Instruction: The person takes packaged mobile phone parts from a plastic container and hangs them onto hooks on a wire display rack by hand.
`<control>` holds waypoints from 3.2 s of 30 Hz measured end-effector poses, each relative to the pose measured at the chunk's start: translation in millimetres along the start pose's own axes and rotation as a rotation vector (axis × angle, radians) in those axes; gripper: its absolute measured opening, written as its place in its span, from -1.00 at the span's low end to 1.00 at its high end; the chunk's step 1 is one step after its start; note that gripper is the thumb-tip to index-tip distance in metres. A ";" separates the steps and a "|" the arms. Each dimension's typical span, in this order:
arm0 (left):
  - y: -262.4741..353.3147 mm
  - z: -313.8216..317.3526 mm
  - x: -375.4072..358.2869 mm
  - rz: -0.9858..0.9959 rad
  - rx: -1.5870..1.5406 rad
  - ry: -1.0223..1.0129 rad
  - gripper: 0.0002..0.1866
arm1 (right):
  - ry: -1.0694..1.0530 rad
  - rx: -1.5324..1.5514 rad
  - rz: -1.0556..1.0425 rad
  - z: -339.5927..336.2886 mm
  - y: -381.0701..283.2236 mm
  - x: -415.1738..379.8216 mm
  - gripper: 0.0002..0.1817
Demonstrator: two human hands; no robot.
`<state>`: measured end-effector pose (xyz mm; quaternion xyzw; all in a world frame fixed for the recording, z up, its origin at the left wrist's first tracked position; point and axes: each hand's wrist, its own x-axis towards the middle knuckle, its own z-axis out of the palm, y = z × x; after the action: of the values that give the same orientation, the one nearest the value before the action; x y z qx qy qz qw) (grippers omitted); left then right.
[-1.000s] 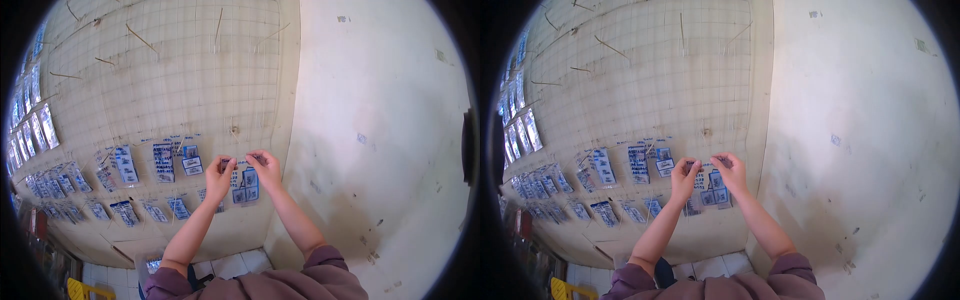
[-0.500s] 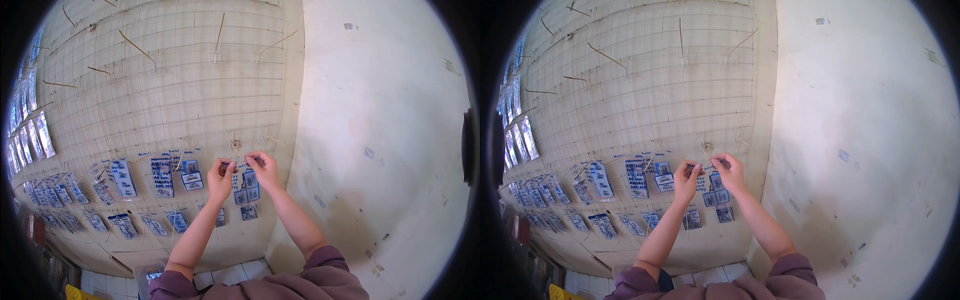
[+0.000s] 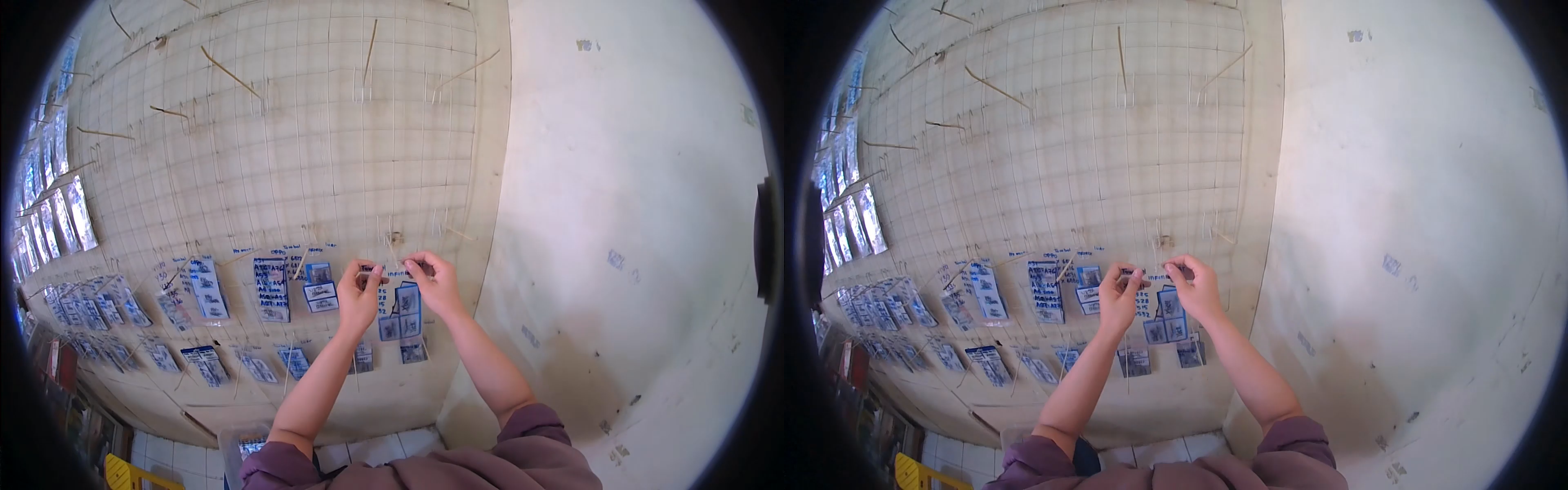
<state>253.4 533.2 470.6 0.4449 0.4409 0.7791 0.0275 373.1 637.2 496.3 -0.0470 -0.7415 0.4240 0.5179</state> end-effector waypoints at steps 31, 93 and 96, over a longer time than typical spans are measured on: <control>-43.8 -0.9 64.8 0.260 0.831 0.278 -0.80 | 0.302 -0.481 -0.071 29.2 67.0 77.9 -0.80; -42.6 -582.4 -448.4 -0.764 0.500 -0.767 -0.80 | 0.049 0.006 1.266 486.8 17.0 -642.9 -0.64; -73.7 -578.9 -462.6 -0.762 0.647 -0.915 -0.71 | 0.256 0.144 1.412 496.8 23.6 -642.4 -0.61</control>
<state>91.2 -6.6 -16.0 0.5291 0.7219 0.2771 0.3494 257.9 37.2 -39.1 -0.5302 -0.4380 0.6965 0.2050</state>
